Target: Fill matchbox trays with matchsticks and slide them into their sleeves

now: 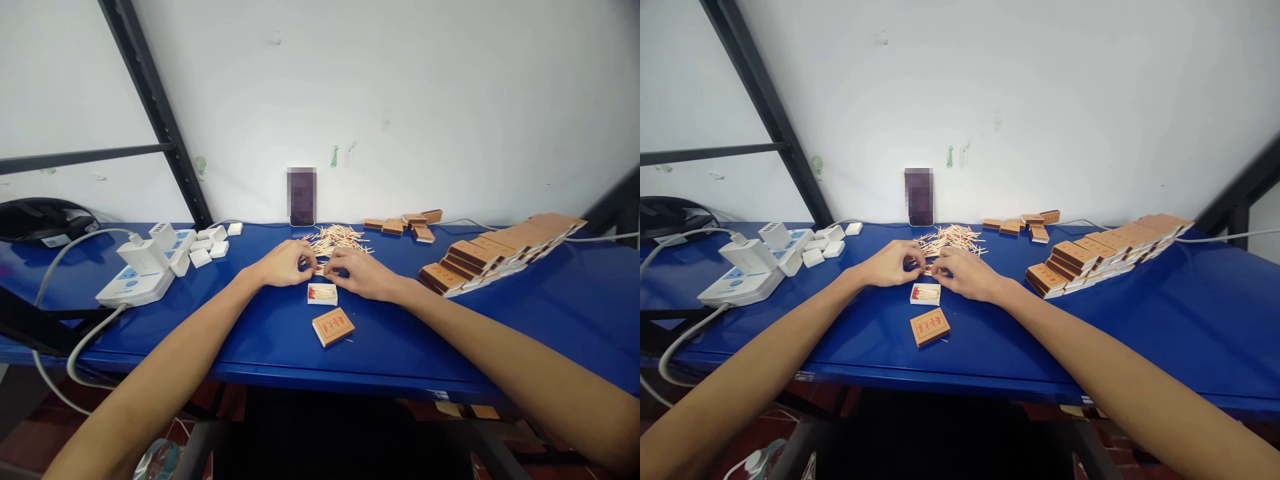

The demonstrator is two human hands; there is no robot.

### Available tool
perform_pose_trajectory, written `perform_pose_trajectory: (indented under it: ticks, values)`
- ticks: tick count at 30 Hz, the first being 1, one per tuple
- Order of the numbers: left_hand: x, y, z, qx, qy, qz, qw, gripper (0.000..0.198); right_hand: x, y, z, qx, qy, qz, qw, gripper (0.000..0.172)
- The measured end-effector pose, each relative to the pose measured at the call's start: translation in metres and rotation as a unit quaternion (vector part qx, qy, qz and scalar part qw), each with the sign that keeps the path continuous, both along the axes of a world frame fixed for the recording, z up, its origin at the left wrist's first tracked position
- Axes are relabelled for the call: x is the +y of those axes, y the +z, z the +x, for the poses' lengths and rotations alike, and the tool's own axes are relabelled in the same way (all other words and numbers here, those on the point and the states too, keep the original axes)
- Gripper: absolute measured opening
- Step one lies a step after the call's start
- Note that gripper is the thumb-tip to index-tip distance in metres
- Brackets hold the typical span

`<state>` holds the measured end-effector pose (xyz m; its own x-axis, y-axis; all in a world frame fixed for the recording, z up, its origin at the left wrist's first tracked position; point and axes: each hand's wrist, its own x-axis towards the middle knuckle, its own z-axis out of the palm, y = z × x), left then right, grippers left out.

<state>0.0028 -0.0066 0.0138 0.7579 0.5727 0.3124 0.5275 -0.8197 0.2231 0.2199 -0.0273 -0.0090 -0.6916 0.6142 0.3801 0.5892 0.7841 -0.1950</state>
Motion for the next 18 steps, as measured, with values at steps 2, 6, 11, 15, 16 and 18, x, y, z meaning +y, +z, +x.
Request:
perform_pose_trajectory:
  ticks: [2,6,11,15,16,18]
  values:
    - [0.0004,0.0,-0.0005,0.002,-0.004,-0.002,1.0,0.015,-0.0001,0.0005,0.0002,-0.006,0.003,0.007,1.0,0.018]
    - [0.0008,0.0004,-0.0022,0.008,0.001,-0.008,1.0,0.014,0.0007,0.0003,0.0008,-0.008,0.003,0.001,1.0,0.018]
    - [0.0009,0.0006,-0.0049,0.022,0.013,-0.038,0.999,0.009,-0.0003,0.001,0.0005,-0.01,-0.002,0.004,1.0,0.018]
    - [0.0009,0.0011,-0.0056,0.032,0.014,-0.037,0.999,0.009,-0.0053,0.0041,-0.0012,-0.014,0.002,0.002,1.0,0.015]
    - [0.0009,0.0011,-0.0057,0.031,0.013,-0.035,0.999,0.01,-0.0067,0.005,-0.0016,-0.014,0.006,-0.003,1.0,0.014]
    - [0.0009,0.0012,-0.0057,0.031,0.012,-0.035,0.999,0.011,-0.0089,0.0065,-0.0021,-0.01,0.016,-0.016,1.0,0.013]
